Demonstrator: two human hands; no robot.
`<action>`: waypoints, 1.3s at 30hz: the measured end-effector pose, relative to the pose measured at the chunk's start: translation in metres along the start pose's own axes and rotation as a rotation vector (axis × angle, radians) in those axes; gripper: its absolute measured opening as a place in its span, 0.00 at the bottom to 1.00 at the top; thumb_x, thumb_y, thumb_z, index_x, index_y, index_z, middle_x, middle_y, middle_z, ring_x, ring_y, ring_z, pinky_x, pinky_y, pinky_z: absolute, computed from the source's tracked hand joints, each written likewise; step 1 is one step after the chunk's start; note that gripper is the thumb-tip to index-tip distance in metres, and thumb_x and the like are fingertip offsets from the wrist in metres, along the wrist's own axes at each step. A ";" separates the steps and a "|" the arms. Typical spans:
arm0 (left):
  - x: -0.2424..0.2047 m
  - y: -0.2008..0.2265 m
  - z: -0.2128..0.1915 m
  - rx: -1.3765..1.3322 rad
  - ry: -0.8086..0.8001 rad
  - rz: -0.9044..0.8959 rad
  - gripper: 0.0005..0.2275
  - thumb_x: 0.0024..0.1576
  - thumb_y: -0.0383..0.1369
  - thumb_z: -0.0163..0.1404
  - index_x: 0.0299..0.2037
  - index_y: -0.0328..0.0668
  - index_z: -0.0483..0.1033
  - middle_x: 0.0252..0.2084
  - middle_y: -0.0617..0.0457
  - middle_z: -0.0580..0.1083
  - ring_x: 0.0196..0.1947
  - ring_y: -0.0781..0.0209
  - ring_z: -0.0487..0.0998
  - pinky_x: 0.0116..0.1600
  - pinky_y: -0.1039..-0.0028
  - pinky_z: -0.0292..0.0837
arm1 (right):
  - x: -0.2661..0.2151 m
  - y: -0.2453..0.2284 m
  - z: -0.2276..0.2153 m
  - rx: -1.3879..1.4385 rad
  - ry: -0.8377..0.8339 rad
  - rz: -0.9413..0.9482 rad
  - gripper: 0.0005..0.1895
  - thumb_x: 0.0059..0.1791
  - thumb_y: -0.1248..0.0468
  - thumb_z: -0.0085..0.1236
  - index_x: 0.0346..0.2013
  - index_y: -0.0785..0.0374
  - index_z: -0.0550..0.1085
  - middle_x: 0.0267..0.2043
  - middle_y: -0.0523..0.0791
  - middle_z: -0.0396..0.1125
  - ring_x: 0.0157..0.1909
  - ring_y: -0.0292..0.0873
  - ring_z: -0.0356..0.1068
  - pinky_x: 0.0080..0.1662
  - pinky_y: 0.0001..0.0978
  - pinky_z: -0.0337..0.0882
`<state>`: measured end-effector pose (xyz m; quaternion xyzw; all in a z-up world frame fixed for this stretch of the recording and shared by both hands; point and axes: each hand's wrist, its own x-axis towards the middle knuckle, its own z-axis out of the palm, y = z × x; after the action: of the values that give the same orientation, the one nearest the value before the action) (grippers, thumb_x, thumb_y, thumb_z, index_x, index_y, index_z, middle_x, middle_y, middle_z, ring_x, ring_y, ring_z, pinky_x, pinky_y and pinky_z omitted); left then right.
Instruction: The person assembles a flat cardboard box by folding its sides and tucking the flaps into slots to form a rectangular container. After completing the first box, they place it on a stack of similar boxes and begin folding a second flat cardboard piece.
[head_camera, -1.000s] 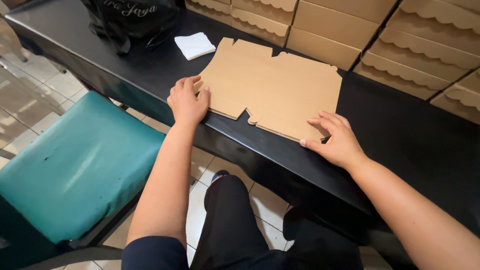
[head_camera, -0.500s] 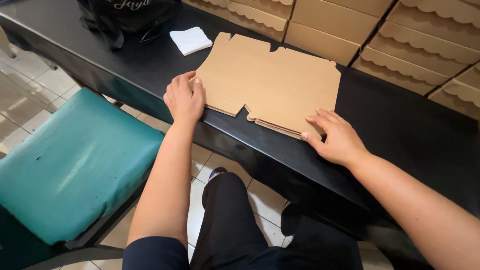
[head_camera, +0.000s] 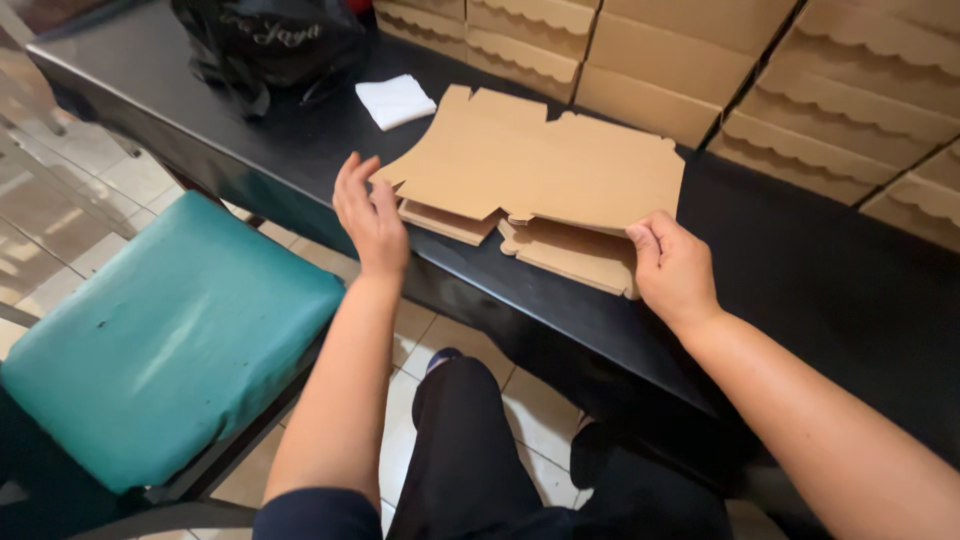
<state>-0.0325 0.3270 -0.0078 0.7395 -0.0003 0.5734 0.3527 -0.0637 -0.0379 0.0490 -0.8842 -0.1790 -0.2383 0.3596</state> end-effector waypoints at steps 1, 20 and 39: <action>-0.006 0.010 -0.004 0.031 0.026 0.029 0.12 0.64 0.30 0.47 0.55 0.34 0.73 0.61 0.35 0.69 0.62 0.38 0.69 0.65 0.54 0.62 | 0.005 0.001 -0.001 0.024 0.014 0.030 0.08 0.57 0.63 0.55 0.38 0.66 0.74 0.30 0.52 0.70 0.30 0.49 0.71 0.37 0.37 0.70; -0.006 0.058 0.025 -1.088 -0.955 -1.088 0.35 0.65 0.38 0.52 0.75 0.15 0.54 0.64 0.34 0.70 0.59 0.50 0.73 0.61 0.62 0.67 | -0.067 0.096 -0.153 0.263 -0.161 0.117 0.09 0.58 0.65 0.48 0.42 0.65 0.76 0.70 0.50 0.65 0.74 0.47 0.59 0.68 0.38 0.59; -0.063 0.154 0.158 -0.904 -0.939 -0.861 0.27 0.44 0.13 0.40 0.58 0.30 0.62 0.51 0.47 0.73 0.50 0.58 0.73 0.50 0.75 0.70 | -0.017 0.256 -0.182 0.257 0.165 0.840 0.28 0.47 0.62 0.63 0.61 0.69 0.73 0.58 0.53 0.73 0.57 0.48 0.72 0.56 0.37 0.70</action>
<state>0.0174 0.1033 0.0045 0.6241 -0.0962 -0.0427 0.7742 -0.0064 -0.3446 0.0129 -0.8063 0.1968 -0.1172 0.5454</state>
